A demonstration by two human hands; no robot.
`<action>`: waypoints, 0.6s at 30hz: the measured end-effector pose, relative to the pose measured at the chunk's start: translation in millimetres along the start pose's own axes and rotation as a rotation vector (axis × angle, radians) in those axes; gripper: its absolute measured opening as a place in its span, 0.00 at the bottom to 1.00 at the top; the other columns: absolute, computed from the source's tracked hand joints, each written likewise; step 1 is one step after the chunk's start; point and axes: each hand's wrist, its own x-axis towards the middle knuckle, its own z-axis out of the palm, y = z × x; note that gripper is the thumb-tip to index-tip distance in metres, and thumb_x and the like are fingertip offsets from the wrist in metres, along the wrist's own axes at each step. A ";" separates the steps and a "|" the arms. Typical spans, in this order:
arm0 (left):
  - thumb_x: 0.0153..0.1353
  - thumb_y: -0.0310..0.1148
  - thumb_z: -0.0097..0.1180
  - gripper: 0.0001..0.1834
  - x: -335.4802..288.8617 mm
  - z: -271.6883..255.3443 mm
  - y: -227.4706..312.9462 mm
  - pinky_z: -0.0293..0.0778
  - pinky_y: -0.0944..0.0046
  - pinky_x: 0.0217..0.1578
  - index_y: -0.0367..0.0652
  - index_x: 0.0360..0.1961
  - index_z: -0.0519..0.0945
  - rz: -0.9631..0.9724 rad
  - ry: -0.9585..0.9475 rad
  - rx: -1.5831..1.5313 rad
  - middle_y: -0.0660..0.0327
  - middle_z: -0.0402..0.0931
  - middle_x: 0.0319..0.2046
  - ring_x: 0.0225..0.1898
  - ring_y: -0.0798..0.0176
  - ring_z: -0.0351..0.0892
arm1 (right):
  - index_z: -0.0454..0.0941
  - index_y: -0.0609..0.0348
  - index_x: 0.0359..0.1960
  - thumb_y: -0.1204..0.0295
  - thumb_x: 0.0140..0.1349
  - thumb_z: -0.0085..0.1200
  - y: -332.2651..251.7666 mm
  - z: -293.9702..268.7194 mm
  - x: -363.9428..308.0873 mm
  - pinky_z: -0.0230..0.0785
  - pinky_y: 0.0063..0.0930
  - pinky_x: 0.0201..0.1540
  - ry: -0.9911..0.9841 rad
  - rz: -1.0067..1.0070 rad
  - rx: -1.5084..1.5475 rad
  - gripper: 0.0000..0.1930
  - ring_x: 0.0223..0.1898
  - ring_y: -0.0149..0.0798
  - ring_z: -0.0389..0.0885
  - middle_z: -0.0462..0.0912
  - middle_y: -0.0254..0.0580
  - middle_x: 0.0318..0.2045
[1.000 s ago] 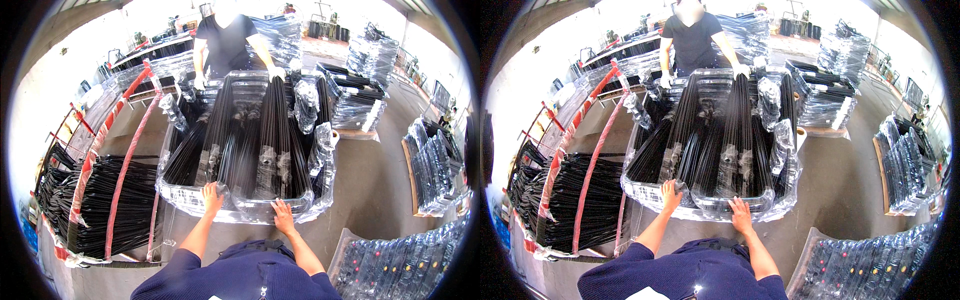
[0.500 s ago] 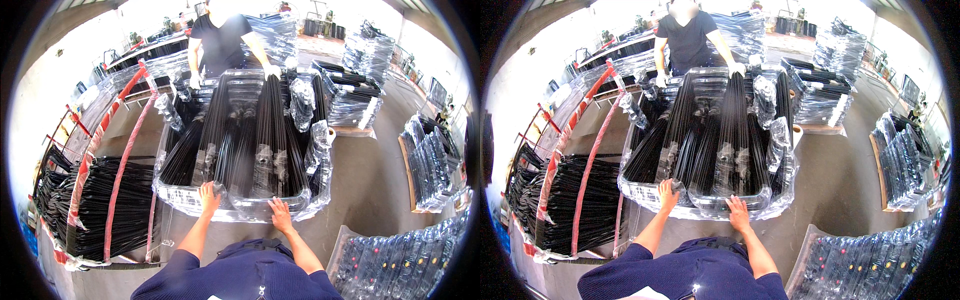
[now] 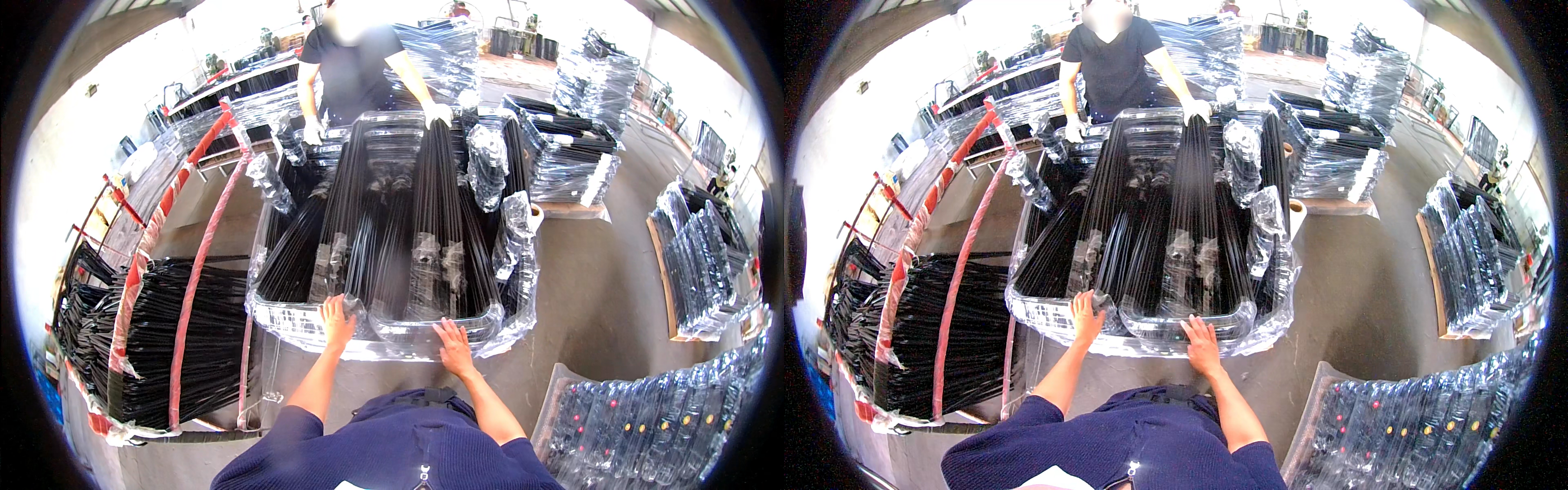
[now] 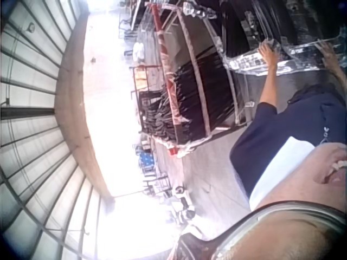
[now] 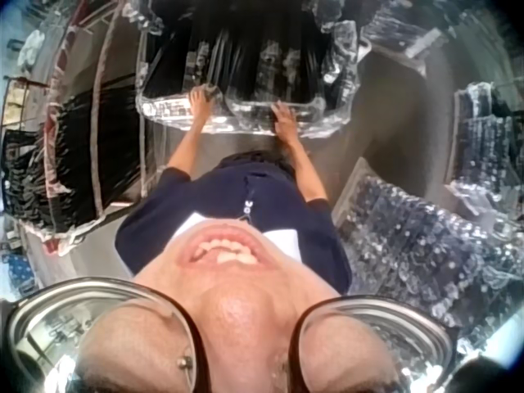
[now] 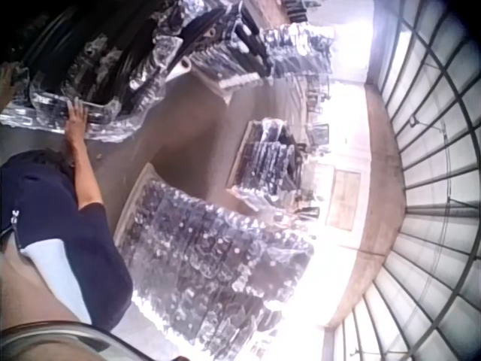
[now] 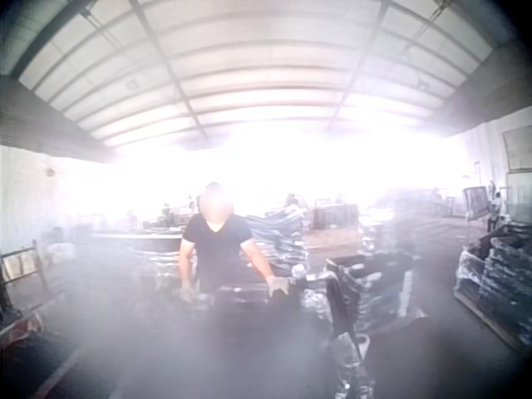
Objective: The person helps move black metal frames between pallets, lifting the frames by hand and coordinating with others to stack them onto a central pallet.
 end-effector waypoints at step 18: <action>0.41 0.30 0.61 0.38 -1.1 0.9 0.1 0.40 0.46 0.60 0.44 0.57 0.60 0.001 -0.012 0.006 0.57 0.60 0.53 0.61 0.51 0.51 | 0.59 0.45 0.59 0.79 0.45 0.48 0.0 -1.7 -0.9 0.34 0.39 0.65 -0.002 0.000 0.005 0.34 0.65 0.39 0.49 0.55 0.38 0.62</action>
